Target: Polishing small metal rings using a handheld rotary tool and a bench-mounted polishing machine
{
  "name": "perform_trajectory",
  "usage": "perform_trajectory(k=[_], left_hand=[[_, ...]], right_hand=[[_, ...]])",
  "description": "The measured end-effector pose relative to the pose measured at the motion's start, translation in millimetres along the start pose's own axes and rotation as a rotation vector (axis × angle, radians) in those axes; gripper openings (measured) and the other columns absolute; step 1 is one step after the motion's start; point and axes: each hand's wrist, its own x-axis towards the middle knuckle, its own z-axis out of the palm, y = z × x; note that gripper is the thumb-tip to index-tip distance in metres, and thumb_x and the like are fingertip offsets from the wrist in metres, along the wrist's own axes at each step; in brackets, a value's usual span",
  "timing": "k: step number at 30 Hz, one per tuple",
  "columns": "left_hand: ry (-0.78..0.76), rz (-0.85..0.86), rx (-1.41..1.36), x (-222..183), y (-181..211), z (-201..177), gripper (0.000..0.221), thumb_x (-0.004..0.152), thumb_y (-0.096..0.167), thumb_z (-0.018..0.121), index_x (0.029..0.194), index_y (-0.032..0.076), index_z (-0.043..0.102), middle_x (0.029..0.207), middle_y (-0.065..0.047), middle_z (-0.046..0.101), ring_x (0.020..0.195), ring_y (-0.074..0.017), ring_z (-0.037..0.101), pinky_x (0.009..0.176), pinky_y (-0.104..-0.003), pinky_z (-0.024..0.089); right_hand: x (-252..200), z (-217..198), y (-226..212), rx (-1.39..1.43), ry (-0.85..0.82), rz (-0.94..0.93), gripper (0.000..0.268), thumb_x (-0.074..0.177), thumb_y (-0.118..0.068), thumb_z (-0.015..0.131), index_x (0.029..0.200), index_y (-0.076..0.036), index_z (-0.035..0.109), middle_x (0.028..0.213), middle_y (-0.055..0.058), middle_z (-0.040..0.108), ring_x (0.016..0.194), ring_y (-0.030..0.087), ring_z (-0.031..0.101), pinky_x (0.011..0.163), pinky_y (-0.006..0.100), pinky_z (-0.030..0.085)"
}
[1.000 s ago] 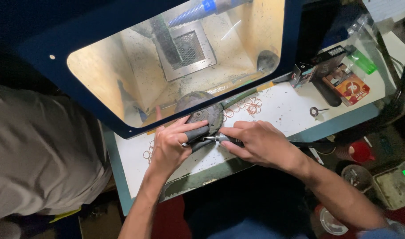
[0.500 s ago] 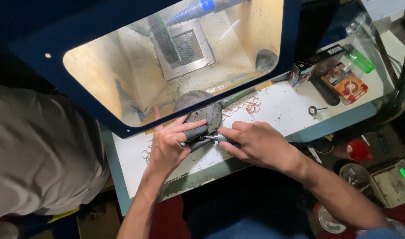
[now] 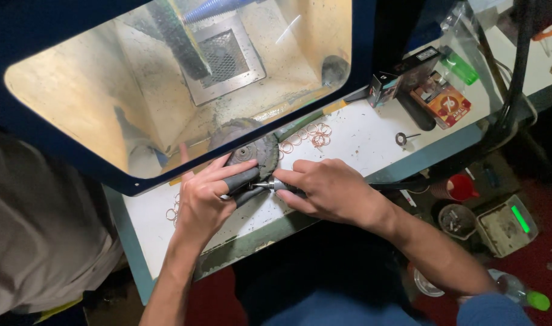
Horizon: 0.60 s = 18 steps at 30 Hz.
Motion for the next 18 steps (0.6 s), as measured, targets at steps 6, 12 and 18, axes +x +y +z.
perform_trajectory(k=[6, 12, 18], left_hand=[[0.015, 0.007, 0.017, 1, 1, 0, 0.013, 0.084, 0.032, 0.082, 0.095, 0.026, 0.08, 0.113, 0.013, 0.077, 0.127, -0.0286, 0.063, 0.121, -0.063, 0.003], [0.001, -0.006, -0.018, -4, -10, 5, 0.013, 0.083, 0.034, 0.083, 0.094, 0.028, 0.08, 0.115, 0.017, 0.076, 0.127, -0.0288, 0.063, 0.122, -0.06, -0.004], [0.004, -0.011, -0.044, 0, -1, 0, 0.015, 0.084, 0.031, 0.082, 0.098, 0.024, 0.08, 0.116, 0.013, 0.077, 0.127, -0.0308, 0.062, 0.12, -0.064, -0.006]], right_hand=[[-1, -3, -2, -0.003, -0.002, 0.009, 0.047, 0.101, -0.047, 0.041, 0.136, -0.021, 0.06, 0.089, 0.015, 0.067, 0.077, 0.049, 0.073, 0.071, 0.057, 0.06], [-1, -2, 2, 0.017, -0.012, -0.011, 0.046, 0.1, -0.048, 0.044, 0.134, -0.023, 0.061, 0.089, 0.014, 0.068, 0.077, 0.05, 0.072, 0.072, 0.058, 0.06], [0, -1, 3, 0.042, 0.008, -0.012, 0.046, 0.099, -0.048, 0.045, 0.137, -0.027, 0.06, 0.089, 0.013, 0.069, 0.078, 0.05, 0.072, 0.072, 0.059, 0.06]])
